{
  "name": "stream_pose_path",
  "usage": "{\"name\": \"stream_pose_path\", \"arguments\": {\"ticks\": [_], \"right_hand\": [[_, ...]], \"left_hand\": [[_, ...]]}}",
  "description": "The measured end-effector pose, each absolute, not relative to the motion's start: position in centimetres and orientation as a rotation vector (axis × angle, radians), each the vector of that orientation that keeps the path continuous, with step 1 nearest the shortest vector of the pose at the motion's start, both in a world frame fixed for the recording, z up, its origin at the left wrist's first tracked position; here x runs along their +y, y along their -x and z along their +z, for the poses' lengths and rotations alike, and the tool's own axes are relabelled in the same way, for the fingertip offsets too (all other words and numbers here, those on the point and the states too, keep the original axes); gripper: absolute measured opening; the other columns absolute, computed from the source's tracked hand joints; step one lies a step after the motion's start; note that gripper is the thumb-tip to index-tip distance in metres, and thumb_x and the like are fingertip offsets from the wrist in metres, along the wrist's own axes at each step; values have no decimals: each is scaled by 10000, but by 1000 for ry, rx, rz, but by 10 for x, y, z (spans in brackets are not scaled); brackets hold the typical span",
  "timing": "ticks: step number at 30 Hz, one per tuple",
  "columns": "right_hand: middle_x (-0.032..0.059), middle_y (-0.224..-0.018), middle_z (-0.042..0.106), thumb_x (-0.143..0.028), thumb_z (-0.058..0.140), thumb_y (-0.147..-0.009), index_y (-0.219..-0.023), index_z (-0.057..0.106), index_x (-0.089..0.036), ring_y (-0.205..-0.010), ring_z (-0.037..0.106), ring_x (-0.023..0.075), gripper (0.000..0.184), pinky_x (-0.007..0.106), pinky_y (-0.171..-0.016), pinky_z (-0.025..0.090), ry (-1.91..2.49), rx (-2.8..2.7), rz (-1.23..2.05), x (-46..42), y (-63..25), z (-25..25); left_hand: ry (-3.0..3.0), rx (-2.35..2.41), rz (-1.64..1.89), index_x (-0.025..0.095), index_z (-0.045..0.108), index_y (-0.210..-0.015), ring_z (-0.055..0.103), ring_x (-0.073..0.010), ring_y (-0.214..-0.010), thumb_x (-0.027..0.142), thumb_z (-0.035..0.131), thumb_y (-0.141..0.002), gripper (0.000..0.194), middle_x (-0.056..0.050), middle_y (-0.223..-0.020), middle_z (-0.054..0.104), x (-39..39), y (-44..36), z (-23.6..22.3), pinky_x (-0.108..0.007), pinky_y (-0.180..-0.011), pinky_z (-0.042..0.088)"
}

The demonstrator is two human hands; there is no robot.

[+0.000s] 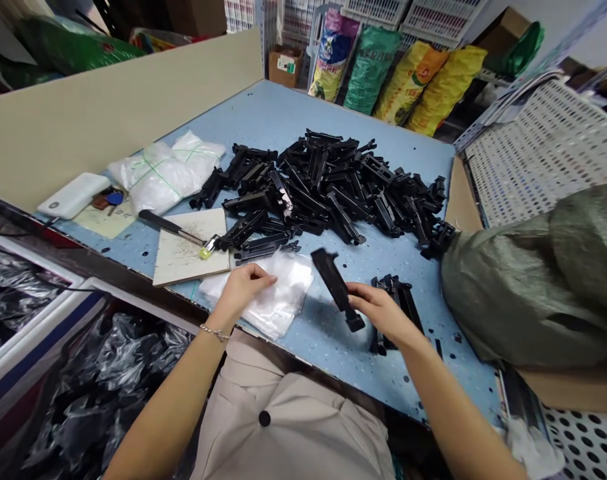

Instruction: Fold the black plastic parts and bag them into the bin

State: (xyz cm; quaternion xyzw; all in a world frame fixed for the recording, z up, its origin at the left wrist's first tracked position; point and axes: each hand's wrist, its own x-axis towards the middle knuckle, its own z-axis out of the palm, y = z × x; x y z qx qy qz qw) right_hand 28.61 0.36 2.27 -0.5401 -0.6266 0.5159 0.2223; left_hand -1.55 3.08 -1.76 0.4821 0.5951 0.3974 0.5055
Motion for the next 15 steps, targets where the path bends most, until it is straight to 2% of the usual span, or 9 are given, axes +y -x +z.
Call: {"name": "stream_pose_path", "arguments": {"ticks": [3,6,9,13,15], "right_hand": [[98,-939,732,-477,638,-824,-1073,693,-165,-836,684,205,403,338,-773,524,1242,-1126,1817,-3,-247,13],[106,-958,734,-458,741,-746,-1052,701,-164,-802,696,188,426,312,-746,534,1021,-816,2004,0,-209,8],[91,-898,740,-418,793,-697,-990,713,-149,-766,699,177,405,294,-731,546,926,-703,2068,11,-180,3],[81,-723,727,-323,801,-689,-789,717,-109,-643,677,153,251,252,-641,552,1022,-637,2029,28,-162,-10],[86,-701,721,-283,785,-707,-730,705,-104,-637,674,152,198,252,-626,558,1093,-575,1960,31,-164,-13]], "left_hand": [[-893,1281,951,161,623,-637,463,-91,-484,395,768,-620,276,21,-562,568,33,19,-13,-228,-488,368],[-888,1310,1003,157,609,-617,451,-78,-497,332,803,-552,269,25,-573,567,31,16,-12,-215,-492,353],[-991,1378,1042,161,576,-577,461,-86,-524,283,796,-533,256,27,-568,555,29,10,-13,-212,-500,346],[-1015,1307,1048,159,566,-581,526,-106,-581,264,770,-553,232,-3,-638,609,27,13,-14,-230,-548,401],[-945,1282,1129,158,546,-605,552,-105,-608,253,783,-548,261,-8,-686,633,26,18,-13,-233,-576,425]]}}
